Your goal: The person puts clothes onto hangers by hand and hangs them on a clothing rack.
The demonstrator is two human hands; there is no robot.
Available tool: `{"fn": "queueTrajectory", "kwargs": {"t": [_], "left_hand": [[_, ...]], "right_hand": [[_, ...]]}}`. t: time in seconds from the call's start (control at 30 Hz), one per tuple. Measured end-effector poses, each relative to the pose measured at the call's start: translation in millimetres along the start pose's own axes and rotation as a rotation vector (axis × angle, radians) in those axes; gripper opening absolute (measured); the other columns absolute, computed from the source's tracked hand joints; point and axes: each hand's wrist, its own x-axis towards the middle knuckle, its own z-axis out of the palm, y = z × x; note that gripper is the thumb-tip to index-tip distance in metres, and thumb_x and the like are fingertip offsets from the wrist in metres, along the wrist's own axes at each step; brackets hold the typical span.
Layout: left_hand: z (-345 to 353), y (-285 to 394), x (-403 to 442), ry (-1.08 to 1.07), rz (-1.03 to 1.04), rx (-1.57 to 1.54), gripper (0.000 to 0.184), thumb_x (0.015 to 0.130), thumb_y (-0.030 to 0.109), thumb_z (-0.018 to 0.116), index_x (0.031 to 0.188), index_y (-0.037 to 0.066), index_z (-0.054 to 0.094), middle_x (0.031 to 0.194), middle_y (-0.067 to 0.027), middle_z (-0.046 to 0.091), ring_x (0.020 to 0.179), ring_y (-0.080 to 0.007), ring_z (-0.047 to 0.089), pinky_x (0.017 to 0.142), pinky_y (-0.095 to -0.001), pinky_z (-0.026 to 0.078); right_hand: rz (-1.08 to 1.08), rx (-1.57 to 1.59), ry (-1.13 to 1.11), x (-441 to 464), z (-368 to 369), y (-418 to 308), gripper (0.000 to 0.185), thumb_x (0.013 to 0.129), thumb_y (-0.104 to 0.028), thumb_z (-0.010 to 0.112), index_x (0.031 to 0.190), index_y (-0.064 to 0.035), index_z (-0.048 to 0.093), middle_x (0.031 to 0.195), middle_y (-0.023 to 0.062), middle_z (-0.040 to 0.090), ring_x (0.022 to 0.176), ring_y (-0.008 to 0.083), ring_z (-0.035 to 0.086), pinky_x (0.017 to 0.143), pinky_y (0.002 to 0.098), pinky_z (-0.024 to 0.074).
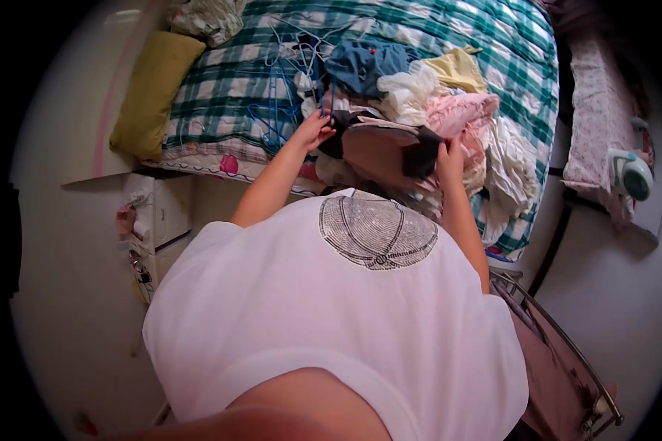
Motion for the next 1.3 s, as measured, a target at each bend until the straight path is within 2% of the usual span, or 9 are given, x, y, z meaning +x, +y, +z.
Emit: {"fn": "queueTrajectory", "kwargs": {"t": [0.4, 0.57, 0.67, 0.8, 0.97, 1.07, 1.13, 1.23, 1.3], "left_hand": [[86.3, 24.5, -14.7, -0.729, -0.375, 0.302, 0.036, 0.084, 0.01, 0.049, 0.12, 0.008, 0.046, 0.068, 0.0059, 0.049, 0.054, -0.0015, 0.04, 0.052, -0.0189, 0.037], [114.0, 51.7, -18.8, -0.639, -0.401, 0.516, 0.031, 0.083, 0.011, 0.049, 0.114, 0.005, 0.052, 0.065, 0.0086, 0.045, 0.053, -0.0008, 0.037, 0.049, -0.0178, 0.034], [113.5, 58.3, -11.9, -0.656, -0.399, 0.44, 0.033, 0.084, 0.011, 0.047, 0.115, 0.003, 0.049, 0.062, 0.0087, 0.042, 0.052, -0.0008, 0.035, 0.047, -0.0177, 0.031], [108.5, 64.2, -15.6, -0.58, -0.391, 0.498, 0.032, 0.084, 0.011, 0.047, 0.115, 0.004, 0.05, 0.061, 0.0098, 0.043, 0.05, 0.0, 0.034, 0.046, -0.017, 0.029], [98.4, 73.6, -14.2, -0.648, -0.448, 0.61, 0.03, 0.085, 0.01, 0.044, 0.114, 0.006, 0.052, 0.067, 0.0082, 0.05, 0.055, 0.0001, 0.043, 0.047, -0.0184, 0.031], [105.1, 81.5, -20.1, -0.677, -0.507, 0.653, 0.029, 0.086, 0.011, 0.044, 0.113, 0.004, 0.053, 0.066, 0.0078, 0.049, 0.053, -0.0003, 0.041, 0.047, -0.018, 0.031], [103.0, 83.7, -10.7, -0.679, -0.46, 0.665, 0.028, 0.086, 0.012, 0.044, 0.11, 0.002, 0.054, 0.065, 0.007, 0.049, 0.051, -0.0009, 0.039, 0.046, -0.0179, 0.031], [102.7, 80.0, -1.1, -0.579, -0.415, 0.656, 0.026, 0.086, 0.013, 0.044, 0.105, 0.0, 0.055, 0.064, 0.0058, 0.049, 0.049, -0.0017, 0.037, 0.045, -0.018, 0.032], [103.6, 74.1, 8.0, -0.537, -0.44, 0.629, 0.02, 0.084, 0.015, 0.048, 0.097, 0.001, 0.055, 0.064, 0.0036, 0.049, 0.049, -0.0039, 0.039, 0.044, -0.0194, 0.035]], "right_hand": [[-0.366, -0.403, 0.159, 24.8, -90.5, -42.5, 0.064, 0.06, -0.032, 0.077, 0.111, -0.0067, 0.05, 0.117, 0.0183, 0.034, 0.102, 0.0314, 0.045, 0.083, 0.0352, 0.0394], [-0.385, -0.301, 0.004, 26.6, -91.3, -49.6, 0.048, 0.065, -0.031, 0.074, 0.097, -0.0003, 0.057, 0.092, 0.0135, 0.051, 0.085, 0.0268, 0.054, 0.071, 0.032, 0.0453], [0.089, 0.095, -0.165, 29.3, -99.8, -37.2, 0.034, 0.068, -0.025, 0.072, 0.085, 0.0012, 0.058, 0.079, 0.01, 0.054, 0.075, 0.0247, 0.055, 0.066, 0.0315, 0.0447], [-0.366, -0.365, 0.504, 8.6, -105.4, -48.7, 0.063, 0.061, -0.032, 0.076, 0.107, -0.0027, 0.043, 0.102, 0.0161, 0.043, 0.093, 0.0299, 0.048, 0.075, 0.0363, 0.0432], [-0.49, -0.444, 0.357, 18.0, -108.4, -63.5, 0.09, 0.055, -0.04, 0.078, 0.126, -0.0165, 0.029, 0.113, 0.0172, 0.032, 0.096, 0.0363, 0.046, 0.079, 0.0399, 0.0434], [-0.498, -0.449, 0.246, 22.2, -104.1, -68.9, 0.078, 0.057, -0.041, 0.076, 0.12, -0.0125, 0.039, 0.115, 0.015, 0.035, 0.092, 0.0339, 0.049, 0.077, 0.037, 0.0447], [-0.509, -0.336, 0.068, 23.8, -100.4, -68.0, 0.04, 0.071, -0.039, 0.066, 0.089, -0.0054, 0.054, 0.088, 0.0144, 0.051, 0.075, 0.0303, 0.054, 0.064, 0.0362, 0.0437], [-0.377, -0.301, -0.125, 11.2, -93.2, -61.9, 0.038, 0.082, -0.036, 0.052, 0.063, -0.0031, 0.051, 0.053, 0.0132, 0.048, 0.055, 0.0324, 0.051, 0.051, 0.0387, 0.0371], [-0.389, -0.298, -0.077, 2.1, -90.6, -58.3, 0.036, 0.083, -0.036, 0.051, 0.066, -0.0035, 0.053, 0.056, 0.0135, 0.051, 0.056, 0.033, 0.051, 0.051, 0.0384, 0.038]]}}
